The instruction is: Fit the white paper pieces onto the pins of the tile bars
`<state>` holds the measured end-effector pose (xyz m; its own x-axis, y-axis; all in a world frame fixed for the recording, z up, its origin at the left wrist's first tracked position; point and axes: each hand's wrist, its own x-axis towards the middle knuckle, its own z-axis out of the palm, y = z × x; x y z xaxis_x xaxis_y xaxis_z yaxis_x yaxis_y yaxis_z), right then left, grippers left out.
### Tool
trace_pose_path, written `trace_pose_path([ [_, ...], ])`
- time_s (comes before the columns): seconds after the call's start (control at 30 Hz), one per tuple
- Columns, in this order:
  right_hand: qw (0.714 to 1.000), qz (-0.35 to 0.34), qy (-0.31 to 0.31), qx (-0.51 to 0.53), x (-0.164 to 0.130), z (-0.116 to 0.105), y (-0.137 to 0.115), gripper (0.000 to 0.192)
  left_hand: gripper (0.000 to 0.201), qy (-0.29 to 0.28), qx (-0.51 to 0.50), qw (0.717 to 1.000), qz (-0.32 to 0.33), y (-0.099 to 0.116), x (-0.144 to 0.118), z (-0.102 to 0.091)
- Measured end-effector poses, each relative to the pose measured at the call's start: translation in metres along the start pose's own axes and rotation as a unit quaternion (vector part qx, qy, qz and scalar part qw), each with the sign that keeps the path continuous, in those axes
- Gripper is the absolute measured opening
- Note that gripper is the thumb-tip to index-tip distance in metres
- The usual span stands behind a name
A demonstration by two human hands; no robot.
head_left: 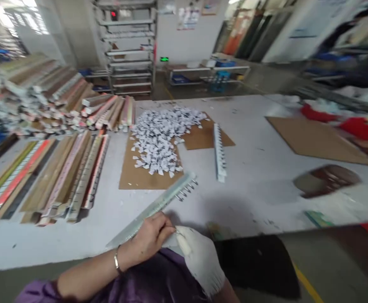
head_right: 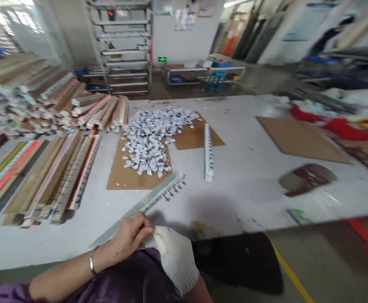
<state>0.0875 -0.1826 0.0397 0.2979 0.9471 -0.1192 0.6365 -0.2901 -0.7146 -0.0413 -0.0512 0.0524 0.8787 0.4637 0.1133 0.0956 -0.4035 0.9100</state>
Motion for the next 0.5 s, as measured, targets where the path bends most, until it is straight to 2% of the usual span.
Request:
trace_pose_path([
  [0.07,0.999,0.022,0.041,-0.007,-0.012,0.001,0.009,0.023,0.024,-0.033,-0.009,0.999,-0.017,-0.001,0.003,-0.003],
  [0.13,0.998,0.012,0.062,-0.008,-0.016,0.000,0.013,0.026,0.026,-0.064,-0.056,0.994,-0.065,-0.003,0.004,-0.003],
  [0.2,0.997,-0.018,0.074,-0.007,-0.015,-0.003,0.014,0.028,0.031,-0.092,-0.109,0.984,-0.106,-0.003,0.005,-0.004],
  [0.3,0.997,-0.039,0.068,0.014,-0.014,-0.013,0.009,0.027,0.035,-0.128,-0.180,0.966,-0.132,-0.003,0.006,-0.006],
  [0.37,0.998,-0.018,0.016,0.066,-0.014,-0.023,0.003,0.026,0.037,-0.176,-0.260,0.938,-0.149,-0.003,0.007,-0.007],
  [0.43,0.986,0.016,-0.082,0.145,-0.013,-0.033,-0.003,0.025,0.040,-0.240,-0.364,0.883,-0.174,-0.003,0.008,-0.005],
  [0.47,0.976,0.030,-0.119,0.178,-0.012,-0.037,-0.005,0.025,0.044,-0.253,-0.407,0.858,-0.187,-0.003,0.008,-0.003],
  [0.5,0.970,0.039,-0.138,0.198,-0.011,-0.040,-0.007,0.026,0.047,-0.244,-0.436,0.844,-0.196,-0.003,0.008,-0.001],
])
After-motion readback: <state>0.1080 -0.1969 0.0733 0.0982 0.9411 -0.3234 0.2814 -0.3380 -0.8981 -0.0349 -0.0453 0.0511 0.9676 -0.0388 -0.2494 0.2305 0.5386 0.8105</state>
